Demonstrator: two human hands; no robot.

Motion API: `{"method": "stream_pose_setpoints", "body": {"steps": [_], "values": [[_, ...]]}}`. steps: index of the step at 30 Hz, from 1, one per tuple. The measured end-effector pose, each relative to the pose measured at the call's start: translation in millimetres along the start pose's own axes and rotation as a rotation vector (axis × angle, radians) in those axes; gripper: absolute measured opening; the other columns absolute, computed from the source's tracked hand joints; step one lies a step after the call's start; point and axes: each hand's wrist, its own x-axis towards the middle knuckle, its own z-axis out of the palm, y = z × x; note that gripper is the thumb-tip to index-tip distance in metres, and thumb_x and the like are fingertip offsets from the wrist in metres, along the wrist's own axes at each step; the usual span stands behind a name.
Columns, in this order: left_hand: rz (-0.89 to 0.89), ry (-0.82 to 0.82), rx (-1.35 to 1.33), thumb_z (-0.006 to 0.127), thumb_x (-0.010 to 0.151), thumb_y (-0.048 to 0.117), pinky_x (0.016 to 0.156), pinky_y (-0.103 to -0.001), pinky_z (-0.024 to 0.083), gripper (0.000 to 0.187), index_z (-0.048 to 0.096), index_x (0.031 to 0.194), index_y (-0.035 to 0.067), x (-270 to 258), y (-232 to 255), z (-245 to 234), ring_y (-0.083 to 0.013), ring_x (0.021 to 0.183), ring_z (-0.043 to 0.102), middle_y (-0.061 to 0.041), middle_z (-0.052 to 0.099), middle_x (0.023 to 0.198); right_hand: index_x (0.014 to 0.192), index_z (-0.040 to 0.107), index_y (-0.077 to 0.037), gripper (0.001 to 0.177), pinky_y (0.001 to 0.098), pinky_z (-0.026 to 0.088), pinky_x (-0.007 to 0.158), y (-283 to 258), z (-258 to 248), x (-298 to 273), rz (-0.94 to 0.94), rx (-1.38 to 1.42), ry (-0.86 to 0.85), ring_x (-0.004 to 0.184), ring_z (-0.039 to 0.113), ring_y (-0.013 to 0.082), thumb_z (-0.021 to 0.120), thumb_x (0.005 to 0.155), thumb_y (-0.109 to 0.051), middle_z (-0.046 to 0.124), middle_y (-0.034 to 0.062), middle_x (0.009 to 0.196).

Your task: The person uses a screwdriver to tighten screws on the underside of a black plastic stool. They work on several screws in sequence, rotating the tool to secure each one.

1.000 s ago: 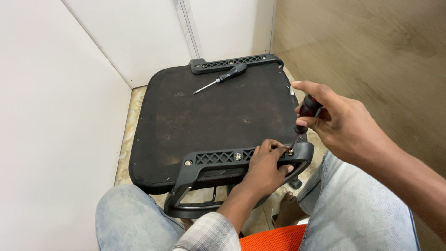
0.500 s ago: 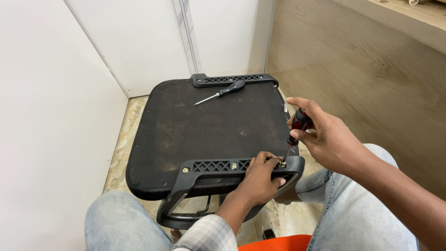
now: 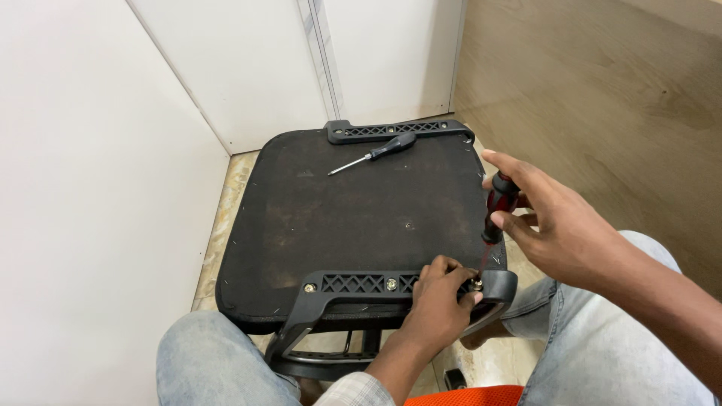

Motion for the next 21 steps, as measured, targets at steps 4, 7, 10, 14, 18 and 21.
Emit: {"method": "stream_pose_setpoints", "body": {"steps": [4,7,10,14,18,21], "values": [[-0.012,0.114,0.007,0.070,0.093,0.024,0.108,-0.040,0.039,0.033,0.071,0.124,0.012,0.4,4.2,12.4,-0.0226,0.120,0.052,-0.003,0.058,0.122,0.155,0.046,-0.028,0.071,0.0383,0.062,0.089,7.1,-4.1,-21.1,0.196,-0.099,0.024,0.103,0.074,0.0177,0.071,0.089,-0.020,0.071,0.0045,0.115],[0.006,0.198,0.011,0.072,0.092,0.024,0.106,-0.040,0.039,0.030,0.073,0.119,0.012,1.2,2.8,16.5,-0.0210,0.116,0.054,-0.002,0.061,0.114,0.150,0.049,-0.026,0.069,0.0365,0.064,0.088,3.4,2.9,-33.2,0.135,-0.126,0.121,0.099,0.073,0.0192,0.075,0.087,-0.022,0.068,0.0072,0.111],[-0.014,0.258,0.031,0.073,0.091,0.025,0.104,-0.040,0.040,0.025,0.075,0.112,0.011,-0.9,6.8,20.7,-0.0207,0.113,0.055,-0.001,0.062,0.111,0.155,0.044,-0.021,0.070,0.0382,0.062,0.088,1.6,2.8,-38.4,0.058,-0.076,0.115,0.103,0.070,0.0209,0.071,0.090,-0.015,0.065,0.0080,0.119],[-0.020,0.311,0.071,0.072,0.092,0.027,0.100,-0.040,0.041,0.021,0.074,0.107,0.012,2.2,8.9,27.9,-0.0199,0.108,0.056,0.000,0.063,0.107,0.152,0.043,-0.019,0.066,0.0373,0.063,0.092,4.9,1.6,-40.7,-0.010,0.035,0.115,0.104,0.073,0.0196,0.065,0.091,-0.008,0.068,0.0070,0.116],[0.016,0.331,0.127,0.071,0.093,0.027,0.097,-0.041,0.042,0.020,0.072,0.106,0.012,0.9,8.2,29.9,-0.0202,0.104,0.057,0.000,0.062,0.104,0.147,0.045,-0.024,0.067,0.0359,0.067,0.084,1.6,5.6,-43.4,0.051,-0.017,0.115,0.101,0.072,0.0192,0.069,0.087,-0.008,0.068,0.0070,0.112],[-0.011,0.317,0.140,0.071,0.093,0.026,0.097,-0.040,0.041,0.019,0.072,0.105,0.012,2.4,8.1,31.6,-0.0193,0.103,0.057,0.000,0.061,0.103,0.149,0.038,-0.013,0.068,0.0401,0.062,0.080,3.0,4.4,-42.4,-0.060,0.036,0.111,0.104,0.068,0.0226,0.067,0.088,-0.002,0.063,0.0102,0.116]]}}
